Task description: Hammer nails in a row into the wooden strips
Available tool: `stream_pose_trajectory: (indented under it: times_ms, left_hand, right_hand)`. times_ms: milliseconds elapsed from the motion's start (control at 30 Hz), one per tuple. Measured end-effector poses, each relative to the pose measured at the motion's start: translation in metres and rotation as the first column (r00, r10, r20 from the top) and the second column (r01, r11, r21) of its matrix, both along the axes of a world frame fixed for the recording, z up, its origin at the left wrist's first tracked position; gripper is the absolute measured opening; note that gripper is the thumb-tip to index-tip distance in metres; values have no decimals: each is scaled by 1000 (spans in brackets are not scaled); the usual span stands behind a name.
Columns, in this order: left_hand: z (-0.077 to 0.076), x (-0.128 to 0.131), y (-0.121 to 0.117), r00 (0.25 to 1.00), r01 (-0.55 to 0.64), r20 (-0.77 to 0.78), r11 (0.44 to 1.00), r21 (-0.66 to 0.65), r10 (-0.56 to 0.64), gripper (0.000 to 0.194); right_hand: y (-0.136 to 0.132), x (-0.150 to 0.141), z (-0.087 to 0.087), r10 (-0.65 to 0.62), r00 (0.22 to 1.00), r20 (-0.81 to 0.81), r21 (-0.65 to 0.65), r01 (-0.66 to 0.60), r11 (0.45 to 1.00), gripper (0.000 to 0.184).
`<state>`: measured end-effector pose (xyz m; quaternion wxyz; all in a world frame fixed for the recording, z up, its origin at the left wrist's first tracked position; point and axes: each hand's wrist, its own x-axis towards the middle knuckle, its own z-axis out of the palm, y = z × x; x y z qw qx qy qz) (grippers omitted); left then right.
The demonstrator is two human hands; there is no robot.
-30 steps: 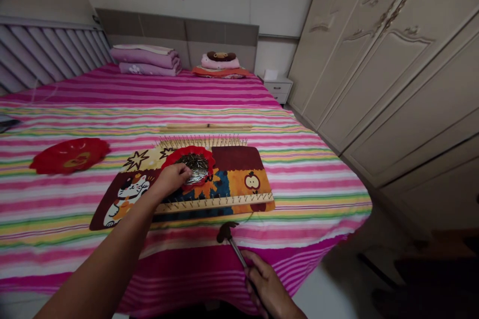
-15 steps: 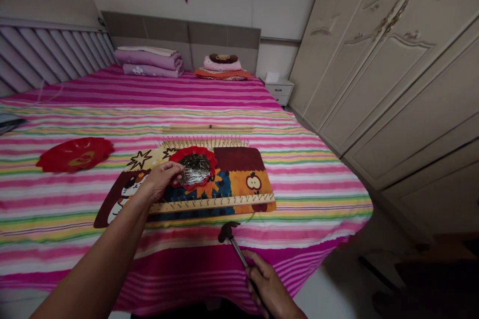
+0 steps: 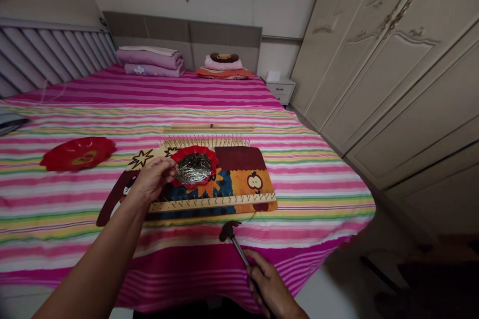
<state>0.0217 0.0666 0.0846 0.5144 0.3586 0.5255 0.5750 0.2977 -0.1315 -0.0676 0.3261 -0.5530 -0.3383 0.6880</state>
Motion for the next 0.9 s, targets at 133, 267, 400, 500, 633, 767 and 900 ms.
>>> stream_pose_trajectory:
  times_ms: [133,267,400,500,633,767,900]
  left_hand:
    - [0,-16,-33,995,-74,-51,990,119,80,21]
    - [-28,-36,-69,970,-187,-147,981,48,192,26]
    - [-62,-44,-85,964,-189,-192,982,-10,183,29]
    - [-75,-40,-85,965,-172,-205,985,-27,163,32]
    - [-82,-35,-80,968,-167,-194,985,-40,157,35]
    - [-84,-33,-79,965,-178,-204,983,-36,167,37]
    - [-85,-33,-79,954,-193,-235,981,-8,186,38]
  right_hand:
    - [-1,-1,-1,-12,1000,9,14,12,1000,59]
    - [-2,-2,2,-10,999,39,24,9,1000,59]
    - [0,-1,6,21,999,41,-3,-21,1000,62]
    - [0,-1,8,15,998,59,-16,-14,1000,62]
    - [0,-2,9,8,998,58,-11,-8,1000,61]
    - [-2,-2,7,-6,998,56,-19,7,1000,60]
    - [-3,-2,6,-32,998,54,15,31,999,59]
